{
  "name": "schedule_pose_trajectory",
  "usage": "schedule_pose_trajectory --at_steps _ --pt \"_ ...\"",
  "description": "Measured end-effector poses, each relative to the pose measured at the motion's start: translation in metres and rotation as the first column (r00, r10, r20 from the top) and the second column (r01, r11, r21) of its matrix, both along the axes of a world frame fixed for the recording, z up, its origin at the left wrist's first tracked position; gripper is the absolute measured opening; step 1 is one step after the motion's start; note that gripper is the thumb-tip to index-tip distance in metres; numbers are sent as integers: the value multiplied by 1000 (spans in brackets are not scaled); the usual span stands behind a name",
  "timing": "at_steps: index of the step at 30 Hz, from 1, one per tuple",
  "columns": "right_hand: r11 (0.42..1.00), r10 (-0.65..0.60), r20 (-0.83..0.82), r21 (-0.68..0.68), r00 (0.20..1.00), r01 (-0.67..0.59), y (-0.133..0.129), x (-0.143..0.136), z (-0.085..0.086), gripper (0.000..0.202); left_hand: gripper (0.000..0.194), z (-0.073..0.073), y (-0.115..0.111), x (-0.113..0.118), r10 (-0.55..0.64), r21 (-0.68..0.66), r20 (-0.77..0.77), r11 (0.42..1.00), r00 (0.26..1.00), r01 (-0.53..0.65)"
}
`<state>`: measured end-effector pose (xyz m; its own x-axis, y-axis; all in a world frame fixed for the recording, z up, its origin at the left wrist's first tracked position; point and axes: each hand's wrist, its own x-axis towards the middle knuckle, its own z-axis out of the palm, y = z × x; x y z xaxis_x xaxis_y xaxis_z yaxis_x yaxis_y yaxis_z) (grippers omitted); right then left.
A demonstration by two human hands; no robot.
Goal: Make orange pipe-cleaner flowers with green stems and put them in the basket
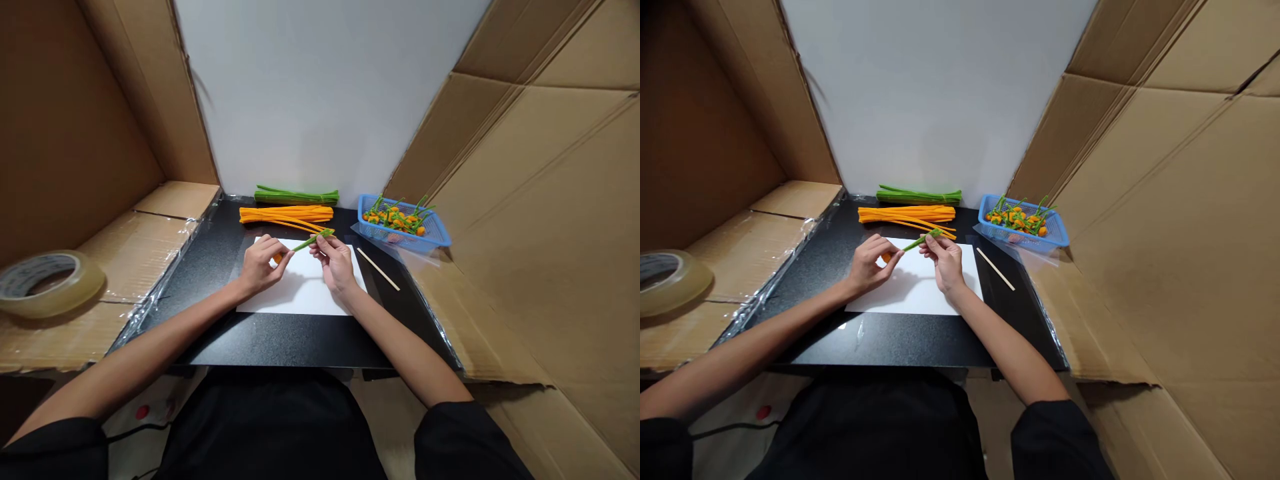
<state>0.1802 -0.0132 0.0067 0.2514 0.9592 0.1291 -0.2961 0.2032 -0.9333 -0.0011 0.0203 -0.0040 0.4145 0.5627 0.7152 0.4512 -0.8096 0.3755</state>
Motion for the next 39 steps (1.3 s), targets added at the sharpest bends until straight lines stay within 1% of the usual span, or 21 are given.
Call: schedule_pose_trajectory --at_steps 3,8,12,14,19,21,24,29,32,34,35,37,39 --pt "1000 -18 18 8 1000 18 0 1 -1 28 27 -1 1 0 -5 3 11 1000 1000 5" --pt "1000 -18 -20 16 1000 18 0 1 2 27 26 -2 1 0 -41 5 37 999 998 41" --pt "999 -26 -9 20 1000 26 -1 1 3 27 27 -1 1 0 -44 -27 45 999 998 45" --pt "999 -31 -10 16 999 32 -1 2 3 27 27 -1 0 0 -44 -52 76 998 996 48" --pt "999 -41 -78 20 996 43 1 6 7 26 25 1 0 -1 -59 -94 201 992 978 79" --pt "998 -48 -82 24 995 50 1 8 10 30 24 0 0 -1 -64 -80 207 993 976 82" --pt "999 -44 -86 27 995 47 1 9 12 31 22 -1 2 -1 -94 -14 199 995 975 99" --pt "999 16 -171 32 985 -10 2 10 9 34 16 -3 5 -4 -96 32 220 995 971 91" --pt "989 142 -206 -4 968 -146 1 8 6 42 12 -3 5 -5 -107 56 193 994 975 98" --pt "971 232 -179 -22 956 -239 0 5 6 45 12 -4 4 -5 -134 71 135 990 982 125" --pt "966 249 -151 -23 957 -256 -1 3 6 44 14 -5 4 -5 -149 77 103 987 983 142" --pt "975 220 -81 -10 972 -222 -2 2 5 36 16 -6 3 -4 -164 88 49 983 985 160" --pt "991 131 -25 24 991 -131 -2 1 5 29 15 -7 3 -3 -150 96 23 984 988 148"
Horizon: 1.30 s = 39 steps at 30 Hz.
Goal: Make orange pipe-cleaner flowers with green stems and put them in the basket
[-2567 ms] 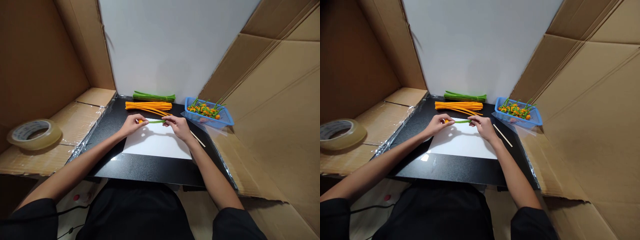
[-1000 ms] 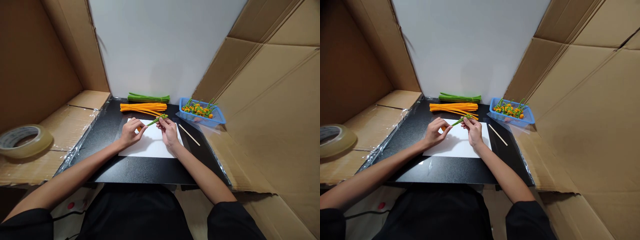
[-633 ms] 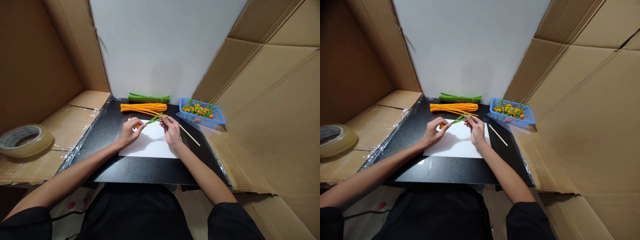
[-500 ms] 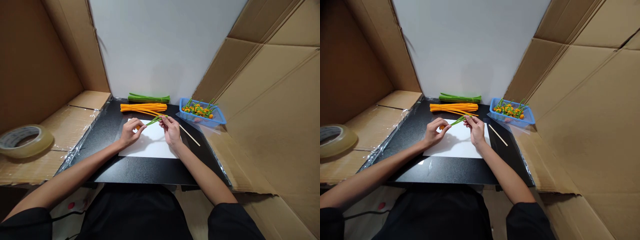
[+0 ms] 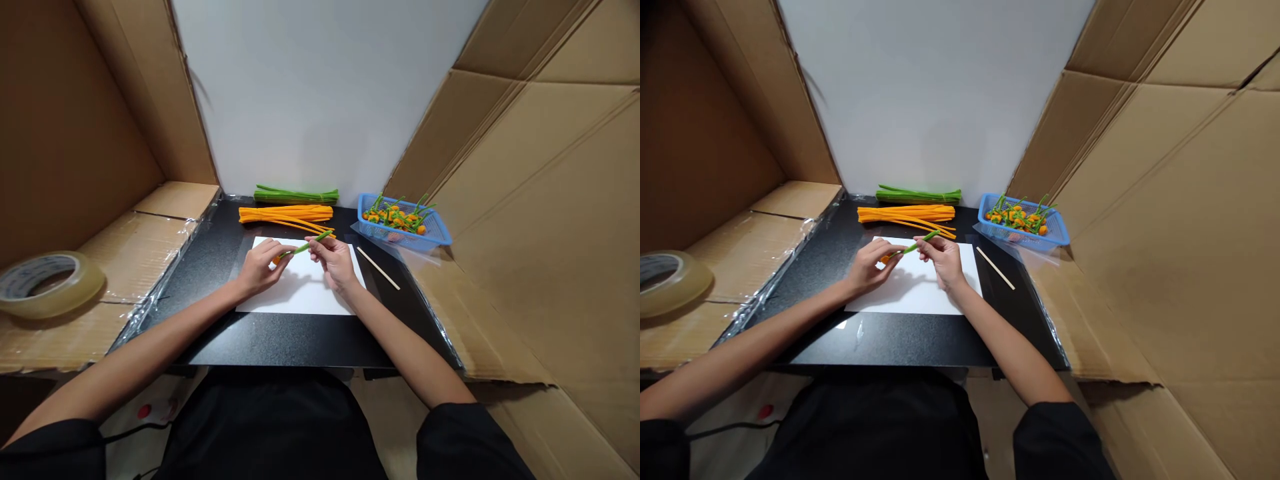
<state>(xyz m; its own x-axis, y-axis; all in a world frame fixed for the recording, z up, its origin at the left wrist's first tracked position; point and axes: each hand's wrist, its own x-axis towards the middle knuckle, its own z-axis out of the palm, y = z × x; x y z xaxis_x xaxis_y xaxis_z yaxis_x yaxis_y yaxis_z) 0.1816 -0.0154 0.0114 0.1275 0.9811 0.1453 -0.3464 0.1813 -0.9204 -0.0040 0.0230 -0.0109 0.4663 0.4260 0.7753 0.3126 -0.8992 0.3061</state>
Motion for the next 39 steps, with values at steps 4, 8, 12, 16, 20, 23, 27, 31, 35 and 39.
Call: schedule_pose_trajectory --at_steps 4,8,12,16,20,23,27,31,35,39 --pt "985 -150 15 85 989 148 2 -1 -2 21 10 1 -1 2 40 9 -1 999 999 -40" --pt "977 -188 -20 103 982 189 1 -3 -1 19 11 4 -3 5 53 3 19 999 998 -53" --pt "977 -199 -31 69 980 200 -1 -4 3 19 12 5 -4 6 62 -12 41 998 997 -62" --pt "978 -202 -51 46 978 204 -1 -2 6 20 11 5 -3 5 97 -23 52 995 994 -96" --pt "978 -203 -68 43 977 206 -2 -1 8 21 11 5 -1 4 101 -22 52 995 994 -100" --pt "977 -202 -76 49 976 206 -2 -1 11 21 12 6 1 4 95 -28 69 995 993 -93" --pt "982 -183 -43 46 982 185 -2 1 13 23 14 6 3 3 84 -65 103 995 991 -77" --pt "983 -162 26 89 987 159 -2 5 12 24 15 7 3 2 88 -82 115 994 990 -79" --pt "964 -219 172 189 960 186 -5 8 12 24 15 6 4 1 87 -94 109 993 990 -77" --pt "948 -259 261 251 930 194 -10 9 15 26 18 6 5 0 97 -85 83 992 992 -90"
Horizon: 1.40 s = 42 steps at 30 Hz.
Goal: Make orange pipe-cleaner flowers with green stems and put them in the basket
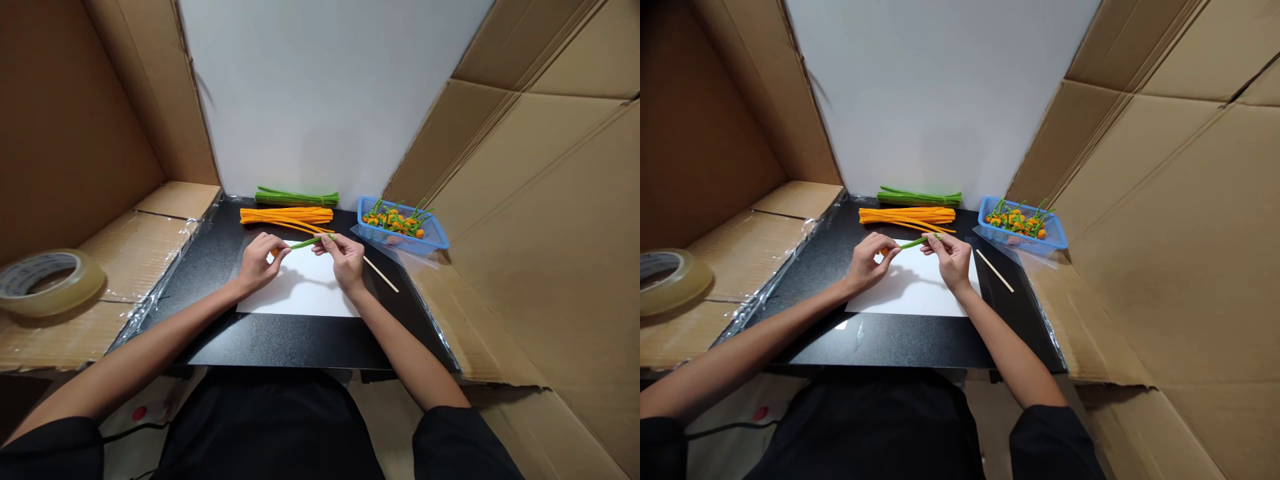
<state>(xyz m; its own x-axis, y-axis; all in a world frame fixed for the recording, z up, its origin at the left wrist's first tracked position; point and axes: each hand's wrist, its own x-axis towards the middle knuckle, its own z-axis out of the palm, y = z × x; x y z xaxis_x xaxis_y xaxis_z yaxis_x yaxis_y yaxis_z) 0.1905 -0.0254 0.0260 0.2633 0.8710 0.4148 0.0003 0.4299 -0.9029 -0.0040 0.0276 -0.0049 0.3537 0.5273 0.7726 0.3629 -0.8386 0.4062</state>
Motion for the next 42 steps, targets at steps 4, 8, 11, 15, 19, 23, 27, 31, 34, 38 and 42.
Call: schedule_pose_trajectory --at_steps 4,8,11,15,19,23,27,31,34,38,42 --pt "1000 15 -8 16 1000 -15 1 1 -1 24 18 2 0 -2 -10 44 -48 999 999 12" --pt "999 29 -76 18 997 -28 5 1 -5 20 18 3 0 -1 -13 27 -30 1000 999 14" --pt "1000 16 -124 -1 992 -16 6 -1 -5 20 19 2 0 0 -8 -5 27 1000 1000 8" --pt "999 -7 -155 -39 988 0 5 -4 -2 22 19 -1 3 1 -32 -16 71 999 997 33" --pt "1000 11 -157 -27 987 -16 5 -3 -1 21 18 -3 3 1 -49 -35 94 998 994 52" --pt "999 37 -56 -5 998 -37 6 -1 -4 22 20 -4 4 0 -77 -130 80 988 994 87" --pt "998 64 -17 -28 998 -64 7 0 -6 27 27 -10 12 1 -246 -417 92 871 965 262" --pt "993 90 -69 -66 994 -95 9 3 -6 33 32 -18 20 3 -323 -631 266 654 908 417" --pt "984 105 -152 -128 983 -125 11 4 -5 39 35 -18 19 6 -279 -674 353 586 893 450" --pt "967 148 -173 -182 974 -179 12 2 -8 45 38 -16 13 9 -199 -716 369 561 908 415" --pt "955 203 -54 -211 978 -210 11 -6 -17 45 42 -16 8 11 -140 -729 403 548 905 409"
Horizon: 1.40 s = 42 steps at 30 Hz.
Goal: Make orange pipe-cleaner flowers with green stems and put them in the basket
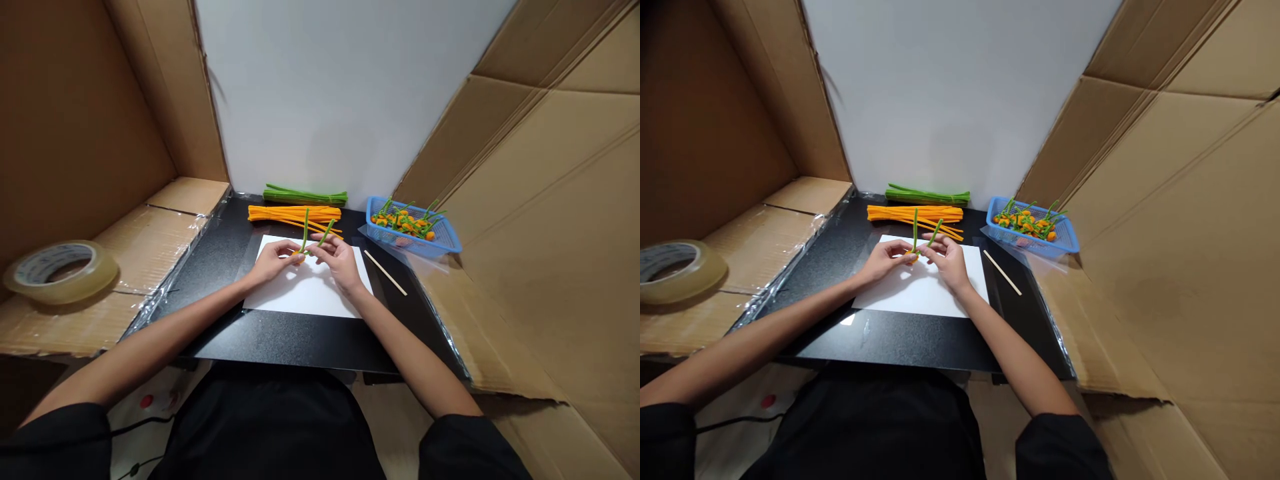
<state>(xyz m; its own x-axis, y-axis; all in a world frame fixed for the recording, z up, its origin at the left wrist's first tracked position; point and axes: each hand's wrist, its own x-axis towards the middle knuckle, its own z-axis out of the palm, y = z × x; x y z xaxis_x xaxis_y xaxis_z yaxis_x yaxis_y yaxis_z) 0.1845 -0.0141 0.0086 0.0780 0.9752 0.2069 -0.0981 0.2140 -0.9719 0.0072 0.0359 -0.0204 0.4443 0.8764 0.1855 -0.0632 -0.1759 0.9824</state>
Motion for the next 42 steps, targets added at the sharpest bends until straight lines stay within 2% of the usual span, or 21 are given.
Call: schedule_pose_trajectory --at_steps 9,16,18,20,23,26,29,33,38,42 --pt "989 -146 -106 -18 984 145 -2 -12 -12 46 42 -5 -5 4 2 -40 90 999 996 1" --pt "976 -207 -19 65 978 208 -5 -13 -16 36 39 -3 -12 7 55 -15 99 998 994 -53" --pt "980 -178 57 97 982 172 -5 -12 -14 33 38 -1 -13 7 64 -18 113 998 991 -63" --pt "990 -99 143 110 985 84 -5 -9 -12 31 40 0 -13 8 73 -32 124 997 990 -69" --pt "996 -24 215 91 976 4 -1 -4 -11 33 46 0 -12 7 88 -71 154 994 984 -78" --pt "997 -18 177 81 984 4 3 0 -13 37 48 0 -11 7 36 -147 207 989 978 -6" --pt "993 32 147 111 989 -49 4 4 -15 34 46 -2 -11 6 -54 -185 208 978 977 93" --pt "978 57 267 180 962 -108 3 8 -14 24 41 -4 -12 9 -69 -223 225 967 972 120" --pt "898 -56 422 416 905 -139 -2 9 -10 10 35 -3 -14 14 21 -301 265 952 964 62" --pt "838 -63 476 503 877 -213 -5 10 -7 8 28 1 -14 15 33 -330 253 943 967 54"
